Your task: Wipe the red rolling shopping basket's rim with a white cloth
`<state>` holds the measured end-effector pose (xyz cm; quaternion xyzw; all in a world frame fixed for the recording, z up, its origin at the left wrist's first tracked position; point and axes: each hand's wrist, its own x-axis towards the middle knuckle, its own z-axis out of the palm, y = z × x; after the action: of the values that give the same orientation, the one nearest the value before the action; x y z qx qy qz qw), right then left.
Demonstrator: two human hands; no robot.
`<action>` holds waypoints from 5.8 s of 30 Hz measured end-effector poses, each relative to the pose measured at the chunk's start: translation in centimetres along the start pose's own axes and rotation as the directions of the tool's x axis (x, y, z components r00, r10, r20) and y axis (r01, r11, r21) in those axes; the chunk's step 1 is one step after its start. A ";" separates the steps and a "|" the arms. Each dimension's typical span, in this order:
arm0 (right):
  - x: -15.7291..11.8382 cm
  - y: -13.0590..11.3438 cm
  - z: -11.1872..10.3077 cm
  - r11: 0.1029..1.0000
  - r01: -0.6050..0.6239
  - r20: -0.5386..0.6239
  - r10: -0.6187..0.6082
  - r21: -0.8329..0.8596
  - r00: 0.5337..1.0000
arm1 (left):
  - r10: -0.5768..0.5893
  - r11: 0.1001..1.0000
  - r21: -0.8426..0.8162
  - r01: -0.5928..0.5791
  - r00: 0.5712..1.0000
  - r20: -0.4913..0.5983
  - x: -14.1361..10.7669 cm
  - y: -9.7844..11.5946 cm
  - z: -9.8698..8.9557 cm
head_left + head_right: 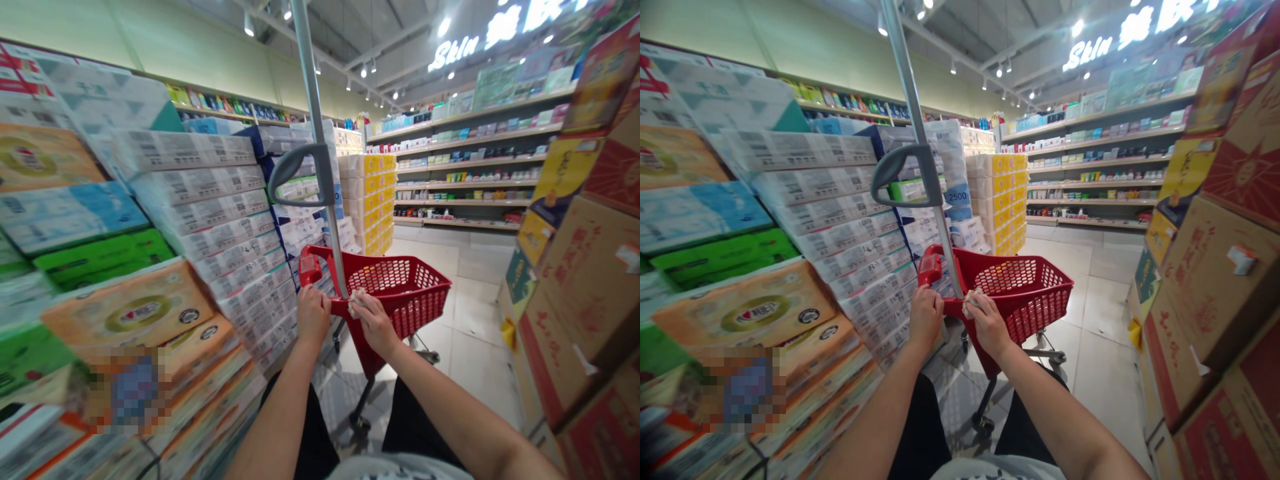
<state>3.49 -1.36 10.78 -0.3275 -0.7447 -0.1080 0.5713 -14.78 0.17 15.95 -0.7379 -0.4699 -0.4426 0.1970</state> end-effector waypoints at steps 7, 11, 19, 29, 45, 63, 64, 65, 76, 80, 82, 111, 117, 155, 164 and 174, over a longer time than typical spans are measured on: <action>-0.9 0.0 0.1 0.981 0.184 0.129 -0.175 -0.057 0.976 | -0.015 1.000 -0.016 0.014 1.000 -0.026 0.0 0.5 -0.4; -1.3 0.0 0.2 0.976 0.193 0.168 -0.174 -0.105 0.970 | -0.001 0.999 -0.033 0.001 1.000 -0.011 -0.1 0.5 -0.4; -2.3 -0.3 0.8 0.936 0.325 0.308 -0.272 -0.133 0.911 | -0.038 0.999 -0.026 0.038 0.999 0.006 -0.2 0.5 -0.5; -2.9 -0.3 1.7 0.925 0.352 0.367 -0.281 -0.142 0.887 | -0.063 0.996 -0.069 0.064 0.998 0.010 -0.3 0.7 -0.6; -5.9 0.6 1.8 0.914 0.369 0.557 -0.219 -0.172 0.801 | -0.041 0.994 -0.102 0.043 0.999 0.022 -0.7 0.7 -0.8; -5.5 0.1 0.8 0.961 0.233 0.498 -0.131 -0.148 0.857 | -0.059 0.994 -0.095 0.057 0.998 -0.016 -0.9 0.7 -0.6; -5.6 0.1 0.8 0.964 0.227 0.492 -0.131 -0.139 0.861 | -0.053 0.994 -0.095 0.051 0.999 -0.014 -1.0 0.6 -0.6; -5.6 0.1 0.7 0.967 0.219 0.480 -0.131 -0.131 0.867 | -0.048 0.994 -0.095 0.047 0.999 -0.014 -1.0 0.6 -0.6; -0.5 -0.4 -0.6 0.998 0.026 0.059 -0.023 -0.056 0.998 | -0.046 0.994 -0.105 0.041 0.998 -0.040 -0.8 0.6 -0.3; 1.0 -1.0 -0.6 0.997 -0.079 0.036 0.080 -0.025 0.996 | -0.038 0.995 -0.099 0.033 0.998 -0.048 -0.8 0.3 -0.1; 1.7 -1.1 -0.4 0.992 -0.125 0.025 0.125 0.013 0.992 | -0.030 0.995 -0.100 0.024 0.998 -0.050 -0.8 0.3 -0.1; -1.3 2.9 0.8 0.960 -0.247 0.154 0.266 -0.136 0.951 | -0.107 0.991 0.103 0.090 0.978 0.177 0.8 -1.9 -1.1; -0.2 3.2 0.6 0.974 -0.214 0.210 0.226 -0.078 0.951 | -0.095 0.994 0.071 0.086 0.987 0.131 1.6 -2.0 0.4; -3.6 -1.3 3.1 0.925 0.294 0.511 -0.138 -0.239 0.849 | -0.099 0.995 0.000 0.099 0.993 0.064 -1.2 -0.1 -0.2; -5.1 -0.8 3.2 0.918 0.344 0.499 -0.207 -0.199 0.842 | -0.078 0.996 0.039 0.074 0.992 0.096 -1.3 -0.3 -0.6; -7.3 0.9 3.6 0.889 0.451 0.553 -0.338 -0.078 0.762 | -0.071 0.996 0.053 0.066 0.991 0.111 -1.4 -0.1 -0.7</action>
<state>2.23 -1.39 2.67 -0.2367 -0.9087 -0.2093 0.2728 -15.46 -0.96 15.14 -0.7400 -0.5162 -0.3950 0.1731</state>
